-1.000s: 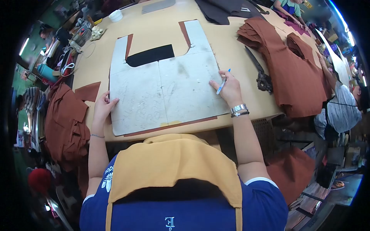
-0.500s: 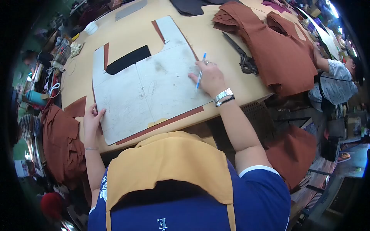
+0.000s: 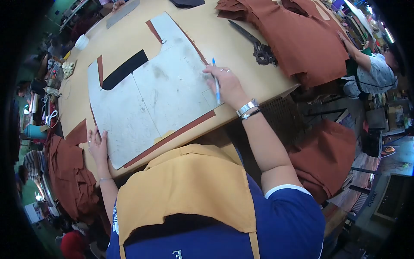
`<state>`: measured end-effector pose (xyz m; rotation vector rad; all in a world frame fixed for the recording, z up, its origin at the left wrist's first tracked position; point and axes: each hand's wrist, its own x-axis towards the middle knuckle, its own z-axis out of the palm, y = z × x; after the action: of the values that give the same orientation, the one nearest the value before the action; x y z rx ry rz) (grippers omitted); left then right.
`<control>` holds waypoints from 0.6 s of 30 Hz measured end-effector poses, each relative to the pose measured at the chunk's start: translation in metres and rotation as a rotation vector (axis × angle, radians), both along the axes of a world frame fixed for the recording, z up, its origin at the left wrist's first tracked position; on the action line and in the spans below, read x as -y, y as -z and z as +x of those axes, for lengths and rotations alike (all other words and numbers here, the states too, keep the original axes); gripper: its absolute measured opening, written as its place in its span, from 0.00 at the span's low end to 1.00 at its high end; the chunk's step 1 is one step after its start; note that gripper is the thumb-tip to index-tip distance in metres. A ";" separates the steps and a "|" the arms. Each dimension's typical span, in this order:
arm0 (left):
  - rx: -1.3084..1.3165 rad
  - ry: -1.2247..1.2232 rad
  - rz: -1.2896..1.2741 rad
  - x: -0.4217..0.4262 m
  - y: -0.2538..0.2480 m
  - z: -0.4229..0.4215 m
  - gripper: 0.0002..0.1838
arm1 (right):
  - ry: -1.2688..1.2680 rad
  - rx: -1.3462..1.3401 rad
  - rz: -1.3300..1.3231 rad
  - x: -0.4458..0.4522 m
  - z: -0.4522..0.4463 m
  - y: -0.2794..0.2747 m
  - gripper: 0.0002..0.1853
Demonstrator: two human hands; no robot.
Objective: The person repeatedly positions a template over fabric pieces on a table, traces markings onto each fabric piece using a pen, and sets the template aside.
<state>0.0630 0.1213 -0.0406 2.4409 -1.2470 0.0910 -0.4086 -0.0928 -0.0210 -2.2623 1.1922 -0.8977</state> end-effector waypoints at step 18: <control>0.045 0.068 -0.118 0.002 0.012 0.011 0.27 | -0.002 0.019 0.010 0.011 -0.012 0.003 0.15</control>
<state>0.0740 0.1191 -0.0526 2.3057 -1.3045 0.1965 -0.4211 -0.1038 -0.0235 -2.2417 1.1831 -0.9083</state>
